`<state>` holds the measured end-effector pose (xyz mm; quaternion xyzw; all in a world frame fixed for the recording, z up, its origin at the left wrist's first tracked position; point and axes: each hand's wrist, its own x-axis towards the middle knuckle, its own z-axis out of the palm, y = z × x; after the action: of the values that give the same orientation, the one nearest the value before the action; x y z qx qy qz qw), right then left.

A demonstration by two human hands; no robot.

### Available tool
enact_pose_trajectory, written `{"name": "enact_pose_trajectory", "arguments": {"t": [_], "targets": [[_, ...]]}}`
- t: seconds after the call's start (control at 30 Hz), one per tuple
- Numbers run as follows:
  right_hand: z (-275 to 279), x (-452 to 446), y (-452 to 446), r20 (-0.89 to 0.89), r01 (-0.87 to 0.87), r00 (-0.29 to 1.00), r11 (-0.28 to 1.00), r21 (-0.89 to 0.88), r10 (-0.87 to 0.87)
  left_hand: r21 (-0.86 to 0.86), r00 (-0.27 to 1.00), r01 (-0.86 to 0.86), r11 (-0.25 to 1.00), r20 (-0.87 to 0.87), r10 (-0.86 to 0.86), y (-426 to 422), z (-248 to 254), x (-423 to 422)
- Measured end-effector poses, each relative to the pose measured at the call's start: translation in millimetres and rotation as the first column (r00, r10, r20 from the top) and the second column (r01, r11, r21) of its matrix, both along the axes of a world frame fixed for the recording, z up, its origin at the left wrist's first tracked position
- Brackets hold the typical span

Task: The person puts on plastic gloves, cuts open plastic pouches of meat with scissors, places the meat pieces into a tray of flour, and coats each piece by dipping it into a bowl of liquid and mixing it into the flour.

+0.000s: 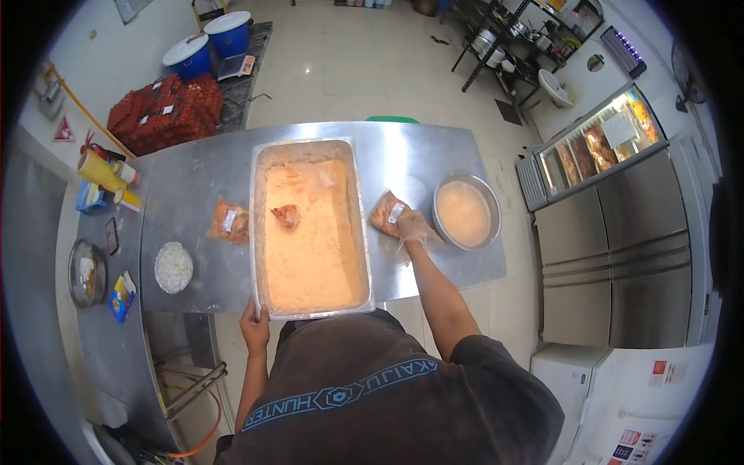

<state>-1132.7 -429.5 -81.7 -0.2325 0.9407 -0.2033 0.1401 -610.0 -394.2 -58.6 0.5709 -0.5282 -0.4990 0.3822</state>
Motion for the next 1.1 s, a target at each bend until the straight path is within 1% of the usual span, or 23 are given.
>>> {"name": "enact_pose_trajectory", "arguments": {"t": [0.1,0.13,0.2,0.23,0.27,0.33,0.37,0.43,0.5,0.57,0.63,0.73,0.77,0.8,0.83,0.87,0.93,1.03,1.1], "targets": [[7,21,9,-0.094,0.079,0.991,0.988,-0.131,-0.092,0.025,0.999,-0.001,1.000,-0.033,0.002,1,4,-1],[24,27,5,-0.066,0.052,0.996,0.996,-0.077,-0.057,0.034,0.999,0.000,0.999,-0.052,0.002,1,4,-1],[58,28,-4,-0.007,-0.006,1.000,0.999,0.032,0.006,-0.007,0.999,-0.017,1.000,-0.044,0.017,2,2,-1],[57,17,-11,0.005,-0.158,0.987,0.979,0.129,0.159,-0.024,0.999,-0.020,0.999,-0.041,0.019,3,3,-3],[56,7,-15,0.021,-0.289,0.956,0.931,0.223,0.292,-0.019,0.999,-0.033,0.999,-0.005,0.033,3,4,-5],[61,-5,-28,0.025,-0.410,0.902,0.837,0.364,0.431,-0.002,0.997,-0.040,0.999,0.072,0.040,5,13,-7],[65,-9,-36,0.015,-0.427,0.886,0.802,0.418,0.464,-0.007,0.998,-0.040,0.999,0.049,0.040,5,13,-8],[73,-17,-48,0.011,-0.446,0.865,0.759,0.474,0.501,-0.018,0.999,-0.049,0.999,-0.003,0.049,4,6,-8],[79,-23,-55,0.015,-0.459,0.854,0.738,0.494,0.521,0.010,0.998,-0.041,0.999,0.054,0.040,9,1,-4],[88,-26,-53,-0.015,-0.478,0.844,0.764,0.434,0.536,0.023,0.994,-0.029,0.999,0.107,0.027,-3,-3,-3],[109,-20,-43,-0.059,-0.507,0.832,0.798,0.325,0.552,0.080,0.986,-0.018,0.997,0.165,0.004,3,2,0],[156,-11,-20,-0.079,-0.542,0.838,0.841,0.005,0.540,0.022,0.993,-0.101,0.995,0.058,0.099,7,14,-13],[174,-10,-16,-0.026,-0.501,0.865,0.858,-0.112,0.502,-0.011,0.992,-0.104,0.994,0.063,0.105,6,9,-13],[188,-9,-14,0.062,-0.409,0.900,0.885,-0.222,0.431,-0.042,0.992,-0.102,0.994,0.071,0.105,6,3,-11],[199,-11,-15,0.198,-0.229,0.936,0.929,-0.291,0.293,-0.074,0.991,-0.097,0.992,0.080,0.103,6,2,-11],[209,-16,-19,0.308,-0.182,0.898,0.902,-0.391,0.315,-0.060,0.992,-0.091,0.994,0.086,0.096,7,1,-11],[223,-25,-23,0.500,-0.035,0.780,0.825,-0.564,0.375,-0.037,0.992,-0.068,0.997,0.101,0.071,5,9,-10],[234,-25,-14,0.438,-0.098,0.799,0.808,-0.581,0.412,-0.069,0.995,-0.078,0.995,0.058,0.082,2,-5,-8],[232,-19,-5,0.440,-0.115,0.758,0.763,-0.636,0.481,-0.035,0.997,-0.080,0.996,-0.018,0.080,2,-10,-9]]}}
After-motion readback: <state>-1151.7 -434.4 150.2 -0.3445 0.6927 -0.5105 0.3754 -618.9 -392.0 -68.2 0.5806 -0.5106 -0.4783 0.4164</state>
